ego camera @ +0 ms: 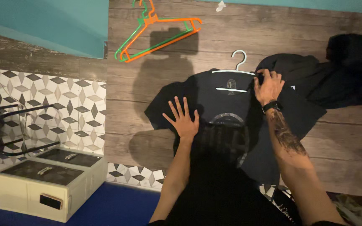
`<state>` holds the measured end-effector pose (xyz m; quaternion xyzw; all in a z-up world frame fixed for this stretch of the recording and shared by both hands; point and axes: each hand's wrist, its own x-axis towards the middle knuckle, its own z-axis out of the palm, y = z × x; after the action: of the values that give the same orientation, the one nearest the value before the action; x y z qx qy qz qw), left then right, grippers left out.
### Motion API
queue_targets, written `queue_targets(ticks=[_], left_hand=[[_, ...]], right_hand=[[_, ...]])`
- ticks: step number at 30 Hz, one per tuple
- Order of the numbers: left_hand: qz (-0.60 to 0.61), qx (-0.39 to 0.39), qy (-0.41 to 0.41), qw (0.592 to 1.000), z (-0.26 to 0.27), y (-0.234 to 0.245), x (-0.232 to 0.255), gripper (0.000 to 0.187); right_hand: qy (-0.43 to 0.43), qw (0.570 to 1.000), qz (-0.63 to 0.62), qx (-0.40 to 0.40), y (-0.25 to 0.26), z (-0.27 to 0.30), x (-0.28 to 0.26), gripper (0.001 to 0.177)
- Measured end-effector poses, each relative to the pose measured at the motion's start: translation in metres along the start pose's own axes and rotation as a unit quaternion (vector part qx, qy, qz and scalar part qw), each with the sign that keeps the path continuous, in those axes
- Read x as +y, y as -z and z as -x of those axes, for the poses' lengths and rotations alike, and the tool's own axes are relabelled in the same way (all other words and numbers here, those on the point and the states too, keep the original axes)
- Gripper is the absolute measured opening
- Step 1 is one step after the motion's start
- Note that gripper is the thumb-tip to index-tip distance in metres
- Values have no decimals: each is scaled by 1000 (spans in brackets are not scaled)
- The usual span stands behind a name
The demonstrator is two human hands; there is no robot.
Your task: The person lays out a white t-shirt on a wooden table, smooths it, places a hanger inside, and hangs it on a clothing rack. Then the person repeats the process with a black t-shirt.
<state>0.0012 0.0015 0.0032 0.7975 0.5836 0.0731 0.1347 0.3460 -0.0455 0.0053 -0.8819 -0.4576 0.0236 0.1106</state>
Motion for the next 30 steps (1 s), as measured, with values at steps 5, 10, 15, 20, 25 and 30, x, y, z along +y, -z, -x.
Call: queue_targets(ticks=[5,10,15,20,25,30], left_hand=[[8,9,-1,1000,3,-3,-1,73],[14,26,-3,1000,5,-3,-2,74],[6,34,-4,999,7,-5,-4,74],[6,67,-16,998,9,-13,-6,71],[-20,19,-27,999,14,-18,-13,62],[33,90,-117,988,29,-17,-28,65]], right_hand=[[31,999,-24,-6,20,1,-2,18],[79,991,-111,20,68,13,-22,20],[76,978,-192,0,127,66,-40,18],[-45,959,-278,-29,168,155,-57,29],[-68,956,-283,-19,199,225,-76,30],[-162,935,-315,-8,211,261,-90,25]])
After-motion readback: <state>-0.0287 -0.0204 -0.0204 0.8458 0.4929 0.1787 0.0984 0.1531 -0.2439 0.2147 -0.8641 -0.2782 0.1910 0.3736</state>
